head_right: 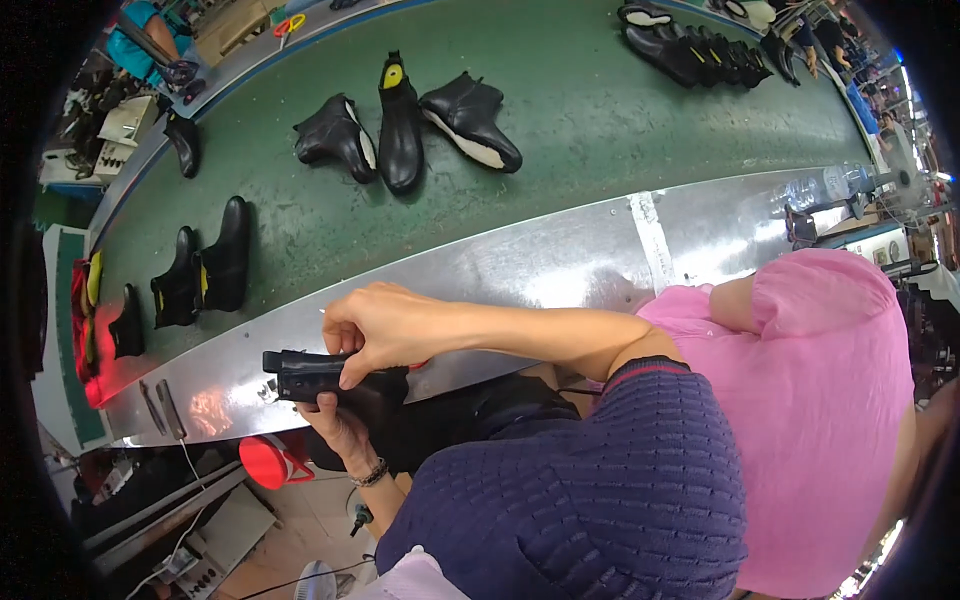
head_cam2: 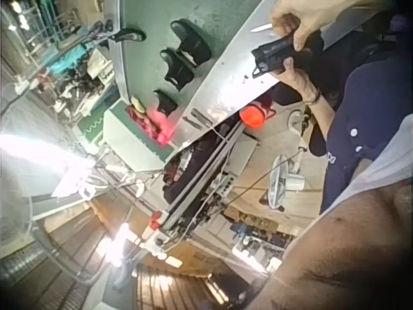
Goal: Use pliers and glue to pull and secure the shoe upper around the last and insole.
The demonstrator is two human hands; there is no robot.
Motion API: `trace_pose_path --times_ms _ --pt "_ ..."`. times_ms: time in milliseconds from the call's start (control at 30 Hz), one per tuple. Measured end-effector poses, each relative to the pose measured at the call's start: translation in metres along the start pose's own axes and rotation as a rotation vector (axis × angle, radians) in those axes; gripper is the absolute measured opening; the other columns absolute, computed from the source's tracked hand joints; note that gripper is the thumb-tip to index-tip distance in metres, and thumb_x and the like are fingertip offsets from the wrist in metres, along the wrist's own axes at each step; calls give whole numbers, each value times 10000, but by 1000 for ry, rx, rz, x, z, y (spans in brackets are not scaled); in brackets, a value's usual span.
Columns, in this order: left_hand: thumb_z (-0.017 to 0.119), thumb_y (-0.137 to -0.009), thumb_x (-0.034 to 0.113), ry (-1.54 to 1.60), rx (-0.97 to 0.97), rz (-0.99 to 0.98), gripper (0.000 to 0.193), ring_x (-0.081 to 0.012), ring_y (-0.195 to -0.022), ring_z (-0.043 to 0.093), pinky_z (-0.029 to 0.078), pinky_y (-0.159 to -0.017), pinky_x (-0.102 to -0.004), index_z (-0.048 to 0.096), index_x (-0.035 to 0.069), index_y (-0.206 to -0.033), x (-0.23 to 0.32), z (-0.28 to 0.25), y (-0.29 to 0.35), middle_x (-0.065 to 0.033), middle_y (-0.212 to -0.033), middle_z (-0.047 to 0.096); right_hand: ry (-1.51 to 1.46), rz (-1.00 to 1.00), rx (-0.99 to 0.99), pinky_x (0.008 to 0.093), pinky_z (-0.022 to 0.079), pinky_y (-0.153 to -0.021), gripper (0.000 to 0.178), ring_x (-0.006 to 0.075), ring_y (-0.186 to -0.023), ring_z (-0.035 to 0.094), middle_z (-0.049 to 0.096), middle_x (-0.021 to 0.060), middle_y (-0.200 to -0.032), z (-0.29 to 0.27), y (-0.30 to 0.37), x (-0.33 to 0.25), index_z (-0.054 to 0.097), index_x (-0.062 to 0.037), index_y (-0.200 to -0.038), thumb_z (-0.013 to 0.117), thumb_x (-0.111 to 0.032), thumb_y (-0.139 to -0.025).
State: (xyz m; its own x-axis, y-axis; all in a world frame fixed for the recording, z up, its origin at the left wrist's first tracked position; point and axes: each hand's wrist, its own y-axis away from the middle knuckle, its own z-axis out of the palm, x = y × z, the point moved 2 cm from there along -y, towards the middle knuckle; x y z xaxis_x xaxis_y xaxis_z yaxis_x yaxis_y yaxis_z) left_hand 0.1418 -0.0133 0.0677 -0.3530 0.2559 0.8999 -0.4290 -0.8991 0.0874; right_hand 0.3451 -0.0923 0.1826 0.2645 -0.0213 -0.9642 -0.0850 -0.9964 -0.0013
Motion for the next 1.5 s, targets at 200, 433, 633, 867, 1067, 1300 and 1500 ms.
trace_pose_path --times_ms 200,433,633,867,1067,1300,1500 --pt "802 -739 237 -58 -92 22 819 -188 -1028 575 444 -951 -330 375 -20 -1389 5 16 -6 -81 -1155 568 -76 42 18 322 491 -633 352 183 -690 621 650 70 -743 -8 1 10 627 -5 -922 807 -223 -712" --pt "876 -585 111 -124 -50 -139 950 -205 -1100 529 437 -975 -346 384 50 -1395 0 32 -12 -66 -1190 528 -183 114 34 273 472 -652 351 117 -728 546 589 7 -781 -14 1 29 602 -16 -933 829 -139 -695" --pt "901 -581 89 -197 5 -75 813 -181 -1042 566 473 -922 -315 454 20 -1257 1 35 -9 -78 -1161 559 -90 214 -65 267 458 -685 349 102 -741 522 549 -16 -782 -18 -11 14 572 -17 -897 828 -147 -698" --pt "893 -608 84 -91 -48 -58 715 -172 -970 599 497 -886 -307 484 -1 -1189 1 42 -24 -78 -1080 606 92 237 7 321 455 -630 353 180 -672 545 565 75 -717 -18 -18 5 565 20 -880 807 -164 -701" --pt "889 -633 88 -48 -91 -127 682 -170 -964 613 510 -884 -312 492 -2 -1180 2 41 -34 -83 -1073 616 148 299 44 289 440 -629 321 132 -679 479 500 26 -739 -12 -24 1 506 -7 -830 788 -112 -720" --pt "879 -656 97 -69 -120 -124 653 -167 -966 615 509 -882 -309 503 -2 -1181 2 40 -42 -83 -1069 622 236 313 104 291 439 -598 314 141 -642 483 503 37 -718 -6 -27 -4 514 0 -845 783 -107 -723" --pt "862 -685 129 -94 -128 -68 611 -156 -954 618 507 -867 -301 519 -3 -1173 6 35 -51 -81 -1062 632 324 274 164 300 440 -584 314 139 -626 502 532 56 -698 0 -32 -11 525 1 -851 788 -114 -722"
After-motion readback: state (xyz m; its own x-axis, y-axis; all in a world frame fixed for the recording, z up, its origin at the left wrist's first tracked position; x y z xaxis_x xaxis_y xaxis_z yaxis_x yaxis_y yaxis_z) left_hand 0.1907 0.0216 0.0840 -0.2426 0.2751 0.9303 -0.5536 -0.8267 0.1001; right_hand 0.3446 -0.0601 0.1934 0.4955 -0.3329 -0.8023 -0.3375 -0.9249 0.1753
